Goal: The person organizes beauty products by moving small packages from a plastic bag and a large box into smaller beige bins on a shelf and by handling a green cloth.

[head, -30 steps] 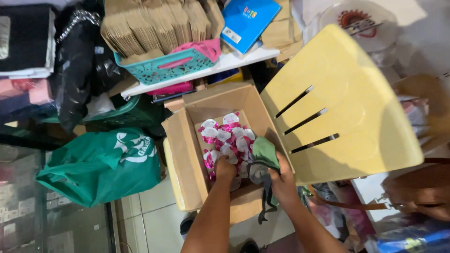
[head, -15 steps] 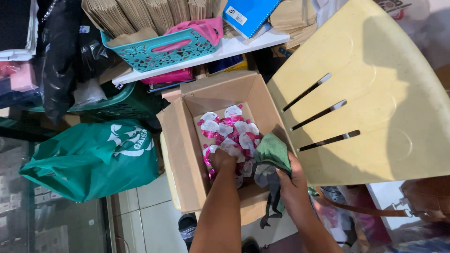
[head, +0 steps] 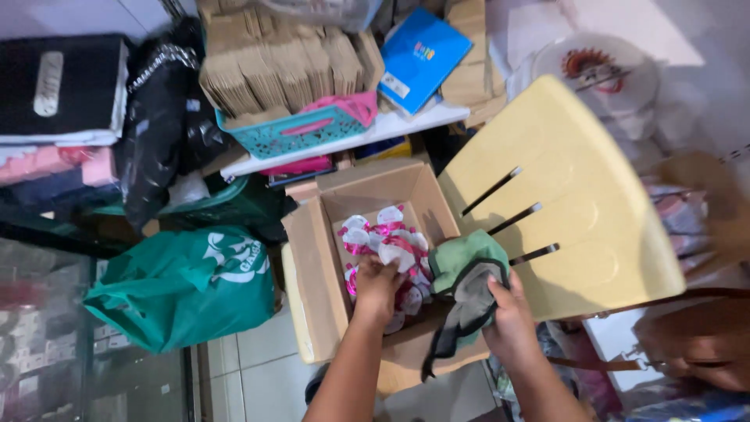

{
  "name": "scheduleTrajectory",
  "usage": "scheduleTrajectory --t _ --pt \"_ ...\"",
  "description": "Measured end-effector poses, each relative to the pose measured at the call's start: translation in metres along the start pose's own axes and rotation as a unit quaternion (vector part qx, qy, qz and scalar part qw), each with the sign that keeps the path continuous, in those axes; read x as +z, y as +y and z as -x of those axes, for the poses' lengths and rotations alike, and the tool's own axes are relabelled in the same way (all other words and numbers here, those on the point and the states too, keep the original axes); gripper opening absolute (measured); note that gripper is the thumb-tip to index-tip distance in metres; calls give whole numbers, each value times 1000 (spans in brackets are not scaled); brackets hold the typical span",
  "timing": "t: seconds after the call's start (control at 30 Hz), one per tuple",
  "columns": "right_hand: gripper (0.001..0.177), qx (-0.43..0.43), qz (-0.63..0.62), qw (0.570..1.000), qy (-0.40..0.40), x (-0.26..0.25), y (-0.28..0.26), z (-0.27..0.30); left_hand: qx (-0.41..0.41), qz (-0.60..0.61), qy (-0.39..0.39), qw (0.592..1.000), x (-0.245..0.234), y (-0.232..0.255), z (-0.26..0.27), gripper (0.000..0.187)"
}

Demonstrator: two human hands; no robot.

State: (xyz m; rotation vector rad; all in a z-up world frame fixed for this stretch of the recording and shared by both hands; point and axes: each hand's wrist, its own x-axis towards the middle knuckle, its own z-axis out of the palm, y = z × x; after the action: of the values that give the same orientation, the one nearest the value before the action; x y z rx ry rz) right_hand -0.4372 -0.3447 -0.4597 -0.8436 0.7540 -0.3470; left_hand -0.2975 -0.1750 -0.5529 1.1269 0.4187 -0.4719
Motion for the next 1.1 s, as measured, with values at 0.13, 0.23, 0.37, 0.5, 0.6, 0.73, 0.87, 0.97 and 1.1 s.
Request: scheduleTrajectory --t 0.13,0.23,0.37,0.5,0.6,0.73,0.87,0.97,1.1 --pt "40 -74 -68 992 -76 18 -41 18 -18 131 -94 987 45 99 106 28" --pt "41 -87 -87 980 -156 57 -81 58 17 150 -129 980 64 141 158 35" --pt "51 -231 122 943 -205 124 -125 121 210 47 -201 956 89 185 217 32" --pt "53 -344 305 867 -193 181 -165 161 241 40 -162 956 103 209 264 38" --pt "40 -373 219 891 -139 172 -162 124 270 -14 -143 952 112 225 293 39" --pt "34 -294 220 929 -47 203 -207 163 263 -85 -137 951 124 248 325 38" --pt "47 -423 239 859 -162 218 -206 192 256 -20 -145 956 126 278 329 43" --pt "52 -431 238 846 -203 224 -217 204 239 18 -156 958 129 288 331 46" --pt "42 -409 251 870 -116 224 -238 199 264 -57 -157 950 132 281 327 46"
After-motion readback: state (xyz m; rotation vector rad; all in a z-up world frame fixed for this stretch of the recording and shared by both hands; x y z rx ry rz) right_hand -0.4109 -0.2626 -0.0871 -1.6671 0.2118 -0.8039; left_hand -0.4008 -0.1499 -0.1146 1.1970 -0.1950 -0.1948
